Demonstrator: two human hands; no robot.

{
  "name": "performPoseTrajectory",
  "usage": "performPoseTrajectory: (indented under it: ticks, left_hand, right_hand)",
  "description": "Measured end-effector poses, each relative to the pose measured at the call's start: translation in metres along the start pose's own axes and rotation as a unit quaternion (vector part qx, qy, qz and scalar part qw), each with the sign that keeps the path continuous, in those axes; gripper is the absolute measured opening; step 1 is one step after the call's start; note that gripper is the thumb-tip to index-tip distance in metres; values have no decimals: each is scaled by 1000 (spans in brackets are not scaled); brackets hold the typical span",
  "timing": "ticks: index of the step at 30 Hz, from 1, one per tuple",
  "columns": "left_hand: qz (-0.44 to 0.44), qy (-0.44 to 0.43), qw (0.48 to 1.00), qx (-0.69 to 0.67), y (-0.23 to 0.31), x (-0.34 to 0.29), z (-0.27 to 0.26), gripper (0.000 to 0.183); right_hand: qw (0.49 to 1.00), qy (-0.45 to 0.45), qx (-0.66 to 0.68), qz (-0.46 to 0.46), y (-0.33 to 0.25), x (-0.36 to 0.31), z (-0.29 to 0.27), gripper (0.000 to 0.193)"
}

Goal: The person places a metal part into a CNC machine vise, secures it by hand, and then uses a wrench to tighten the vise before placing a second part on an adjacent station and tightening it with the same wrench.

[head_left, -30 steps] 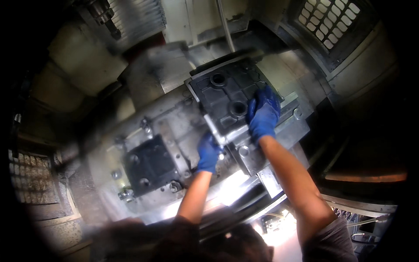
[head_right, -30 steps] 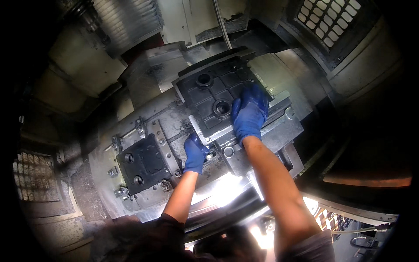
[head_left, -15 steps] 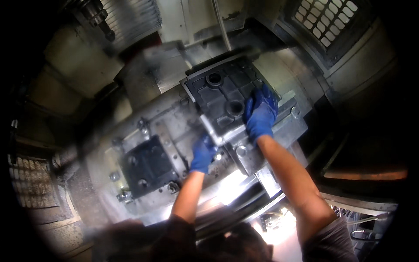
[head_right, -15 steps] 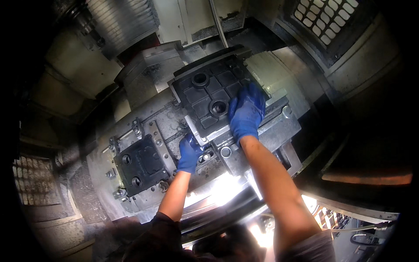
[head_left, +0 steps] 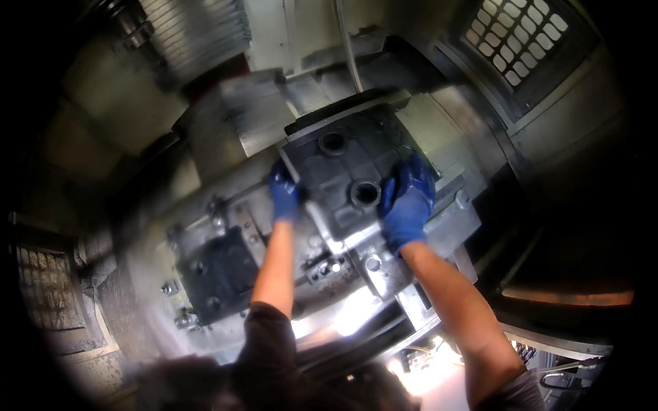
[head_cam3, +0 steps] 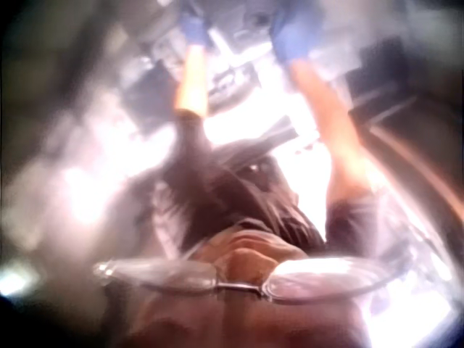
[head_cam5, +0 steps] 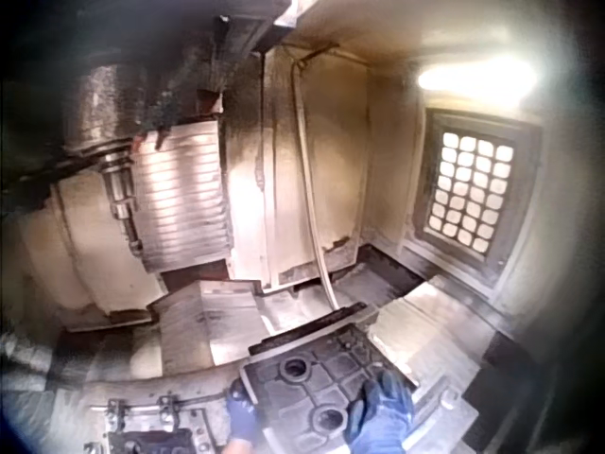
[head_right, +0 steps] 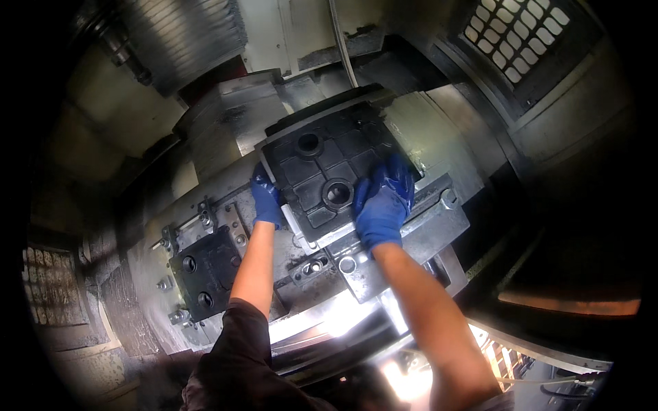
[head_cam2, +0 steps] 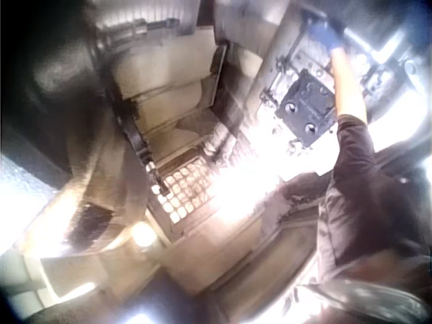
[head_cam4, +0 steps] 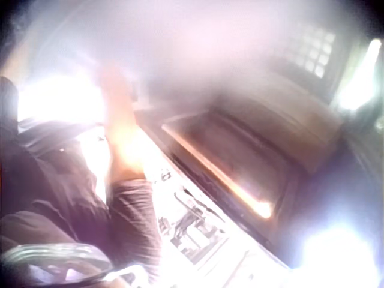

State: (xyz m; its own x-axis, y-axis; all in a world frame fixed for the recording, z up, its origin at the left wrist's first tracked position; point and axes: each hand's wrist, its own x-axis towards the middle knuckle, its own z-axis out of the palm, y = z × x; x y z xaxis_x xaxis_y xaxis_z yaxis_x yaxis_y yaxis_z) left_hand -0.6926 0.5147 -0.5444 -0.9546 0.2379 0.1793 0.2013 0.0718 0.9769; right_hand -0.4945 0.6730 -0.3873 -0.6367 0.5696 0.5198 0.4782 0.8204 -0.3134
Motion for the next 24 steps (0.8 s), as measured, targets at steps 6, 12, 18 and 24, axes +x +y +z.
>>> performPoseTrajectory:
  ticks: [6,12,18,24]
  left_hand:
    - [157,134,978,8,-44,3,14,27]
    - [75,96,992,-33,-11,-4,27,38]
    - [-11,-301,943,141,28,-84,-43,28]
    - [-124,-308,937,-112,54,-142,-26,22]
  right_hand:
    - [1000,-5,-1,-4,-4,-1,-2,45]
    - [1000,9,-1,-1,7,-3,6,46]
    - [1000,6,2,11,-3,1,0,36]
    - [1000,23,7,4,1,0,5,36]
